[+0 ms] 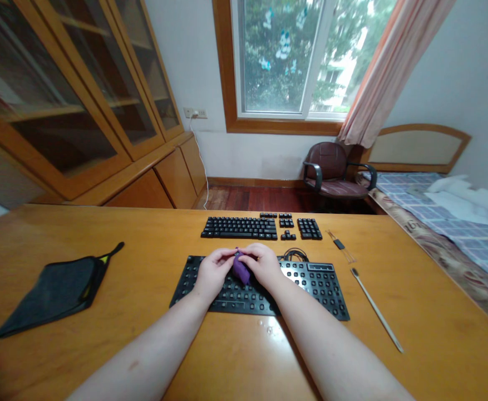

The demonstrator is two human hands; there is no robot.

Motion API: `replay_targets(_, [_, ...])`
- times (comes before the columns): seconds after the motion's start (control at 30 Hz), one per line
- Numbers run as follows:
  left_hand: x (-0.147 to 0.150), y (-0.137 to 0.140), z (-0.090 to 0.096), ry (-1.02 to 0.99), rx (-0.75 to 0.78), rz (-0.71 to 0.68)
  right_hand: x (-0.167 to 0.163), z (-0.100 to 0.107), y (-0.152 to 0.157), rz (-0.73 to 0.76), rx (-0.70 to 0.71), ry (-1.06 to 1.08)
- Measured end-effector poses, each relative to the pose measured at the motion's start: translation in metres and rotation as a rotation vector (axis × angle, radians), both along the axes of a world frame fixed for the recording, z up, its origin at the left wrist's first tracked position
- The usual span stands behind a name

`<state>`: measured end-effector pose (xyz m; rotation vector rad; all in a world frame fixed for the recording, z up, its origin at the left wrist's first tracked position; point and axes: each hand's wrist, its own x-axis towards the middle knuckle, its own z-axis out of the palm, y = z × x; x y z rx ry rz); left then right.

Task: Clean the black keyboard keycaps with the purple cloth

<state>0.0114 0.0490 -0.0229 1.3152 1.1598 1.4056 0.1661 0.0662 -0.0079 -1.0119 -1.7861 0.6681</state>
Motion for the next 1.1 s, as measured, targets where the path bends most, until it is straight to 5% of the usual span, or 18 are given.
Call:
replay_targets(0.87, [0.000, -0.001, 0.002, 0.011, 0.023, 0.019, 0.000, -0.007, 0.000, 0.001, -0.062, 0.185])
replay_targets(1.1, [-0.001, -0.002, -0.007, 0.245, 0.107, 0.053, -0.003, -0.010, 0.001, 0.085, -0.047, 0.156])
